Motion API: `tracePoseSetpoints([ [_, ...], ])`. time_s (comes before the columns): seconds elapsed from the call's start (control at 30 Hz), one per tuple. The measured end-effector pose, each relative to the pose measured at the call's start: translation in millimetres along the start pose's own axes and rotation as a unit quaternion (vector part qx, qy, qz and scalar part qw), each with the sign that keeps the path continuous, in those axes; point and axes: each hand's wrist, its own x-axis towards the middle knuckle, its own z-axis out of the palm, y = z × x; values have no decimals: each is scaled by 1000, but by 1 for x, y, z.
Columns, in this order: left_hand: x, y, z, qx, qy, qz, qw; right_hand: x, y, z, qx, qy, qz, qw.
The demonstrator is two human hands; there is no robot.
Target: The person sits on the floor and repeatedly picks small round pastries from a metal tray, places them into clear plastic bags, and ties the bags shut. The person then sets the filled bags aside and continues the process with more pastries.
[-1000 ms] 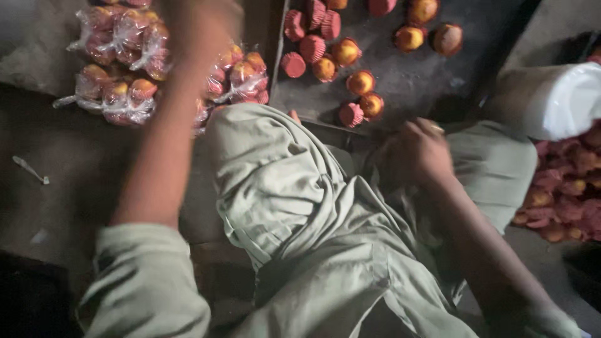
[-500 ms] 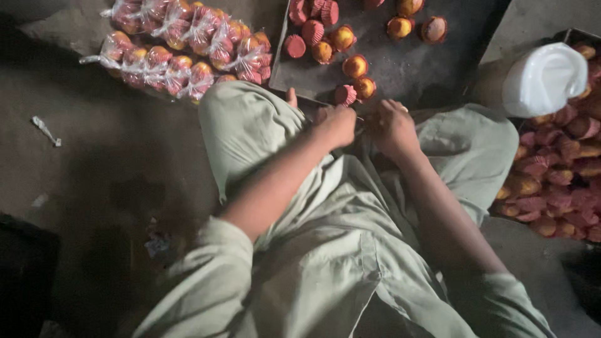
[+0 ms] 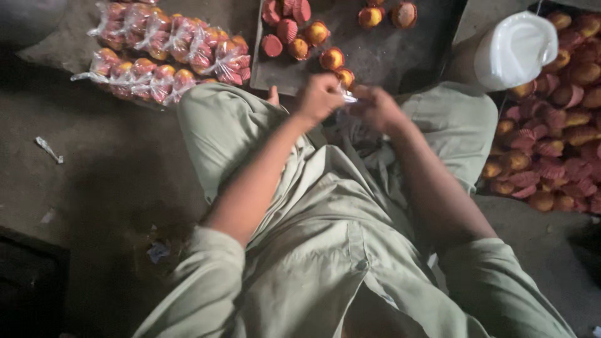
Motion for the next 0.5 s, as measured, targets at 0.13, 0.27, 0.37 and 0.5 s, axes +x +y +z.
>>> tracePoseSetpoints([
  [0.13, -27, 38, -59, -439, -25, -64, 896, -29, -36, -13, 197, 16, -78, 977],
  [0.27, -50, 53, -53, -276, -72, 11, 958, -46, -65, -3, 373, 73, -38, 924],
  [0.37, -38, 36, -19, -186, -151, 49, 970, -45, -68, -1, 407, 162, -10, 899],
  [0.5, -6, 4, -2, -329, -135, -25, 934, -43, -53, -21, 401, 271, -108, 869],
])
